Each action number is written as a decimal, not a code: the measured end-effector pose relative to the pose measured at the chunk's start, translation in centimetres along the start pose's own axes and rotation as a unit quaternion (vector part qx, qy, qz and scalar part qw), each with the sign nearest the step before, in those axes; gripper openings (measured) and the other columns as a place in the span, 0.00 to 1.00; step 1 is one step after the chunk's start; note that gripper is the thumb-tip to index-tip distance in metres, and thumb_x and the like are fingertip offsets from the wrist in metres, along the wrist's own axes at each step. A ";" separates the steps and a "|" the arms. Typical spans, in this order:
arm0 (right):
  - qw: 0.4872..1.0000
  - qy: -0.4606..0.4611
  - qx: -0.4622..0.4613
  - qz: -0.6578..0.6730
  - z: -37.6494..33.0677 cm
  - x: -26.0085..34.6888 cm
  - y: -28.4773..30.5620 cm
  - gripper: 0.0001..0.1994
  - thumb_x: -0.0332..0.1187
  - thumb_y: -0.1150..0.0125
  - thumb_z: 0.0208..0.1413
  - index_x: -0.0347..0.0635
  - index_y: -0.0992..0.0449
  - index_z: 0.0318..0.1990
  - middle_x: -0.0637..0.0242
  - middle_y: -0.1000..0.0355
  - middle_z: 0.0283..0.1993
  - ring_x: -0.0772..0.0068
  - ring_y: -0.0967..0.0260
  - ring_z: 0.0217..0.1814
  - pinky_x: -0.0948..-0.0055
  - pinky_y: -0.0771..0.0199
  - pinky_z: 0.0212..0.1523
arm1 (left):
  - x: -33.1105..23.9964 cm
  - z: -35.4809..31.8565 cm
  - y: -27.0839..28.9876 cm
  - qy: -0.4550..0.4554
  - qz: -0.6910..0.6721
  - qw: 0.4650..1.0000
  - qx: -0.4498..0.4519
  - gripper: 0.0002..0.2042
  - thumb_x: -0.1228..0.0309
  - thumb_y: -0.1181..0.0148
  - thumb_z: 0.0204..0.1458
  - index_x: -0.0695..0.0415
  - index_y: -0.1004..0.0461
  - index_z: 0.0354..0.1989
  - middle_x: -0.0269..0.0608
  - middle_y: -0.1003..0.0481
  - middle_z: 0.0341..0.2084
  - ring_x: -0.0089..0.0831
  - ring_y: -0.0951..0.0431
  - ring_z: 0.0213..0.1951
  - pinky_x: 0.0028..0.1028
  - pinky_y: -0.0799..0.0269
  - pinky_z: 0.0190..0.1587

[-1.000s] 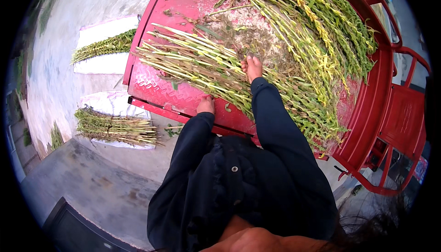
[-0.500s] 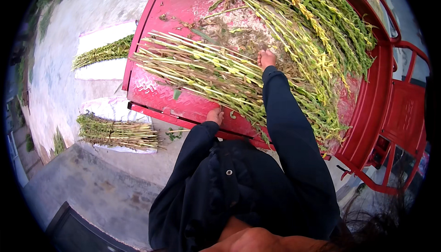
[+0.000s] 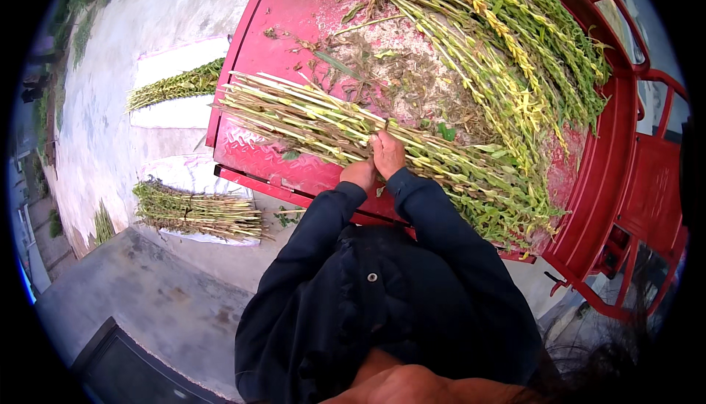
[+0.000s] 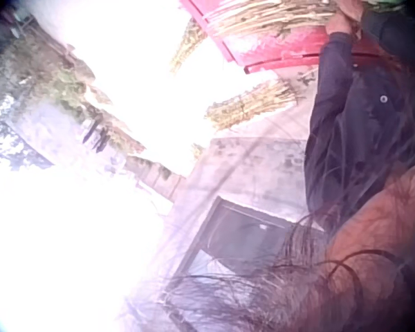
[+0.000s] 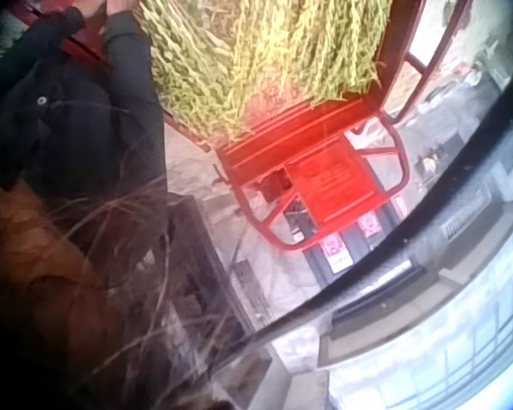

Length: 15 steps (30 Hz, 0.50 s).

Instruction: The person gathers long green plant stalks from the bed of a red three-wheeled vehicle, aligns them into bundles, and ties them using a thin strip of material. The person steps onto the vehicle bed to reach the plants and continues bundling them by hand.

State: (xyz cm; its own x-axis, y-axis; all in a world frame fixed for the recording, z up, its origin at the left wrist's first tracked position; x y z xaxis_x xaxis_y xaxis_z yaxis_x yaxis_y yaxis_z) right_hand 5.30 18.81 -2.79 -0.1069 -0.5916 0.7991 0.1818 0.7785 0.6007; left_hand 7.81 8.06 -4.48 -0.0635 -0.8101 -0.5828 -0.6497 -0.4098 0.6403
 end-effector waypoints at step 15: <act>0.970 -0.098 -0.130 0.179 -3.1 -2.4 1.1 0.10 0.32 0.52 0.54 0.36 0.36 0.24 0.54 0.39 0.16 0.49 0.41 0.18 0.61 0.41 0.21 | -0.5 5.1 3.1 -0.115 -0.283 0.943 0.134 0.11 0.69 0.47 0.53 0.54 0.37 0.20 0.25 0.40 0.12 0.14 0.44 0.14 0.20 0.49 0.16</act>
State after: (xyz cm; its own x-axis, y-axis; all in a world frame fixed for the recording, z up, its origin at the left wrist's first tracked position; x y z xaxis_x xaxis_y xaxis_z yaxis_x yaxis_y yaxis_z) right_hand 8.78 20.42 -4.13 -0.1703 -0.2211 0.9603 0.4796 0.8327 0.2768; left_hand 1.98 9.34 -4.70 0.2095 -0.3684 -0.9058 -0.7950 -0.6034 0.0615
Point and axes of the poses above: each hand's wrist, its own z-axis towards the middle knuckle, its own y-axis out of the back of the hand, x = y × z, the point moved 3 cm from there along z, towards the middle knuckle
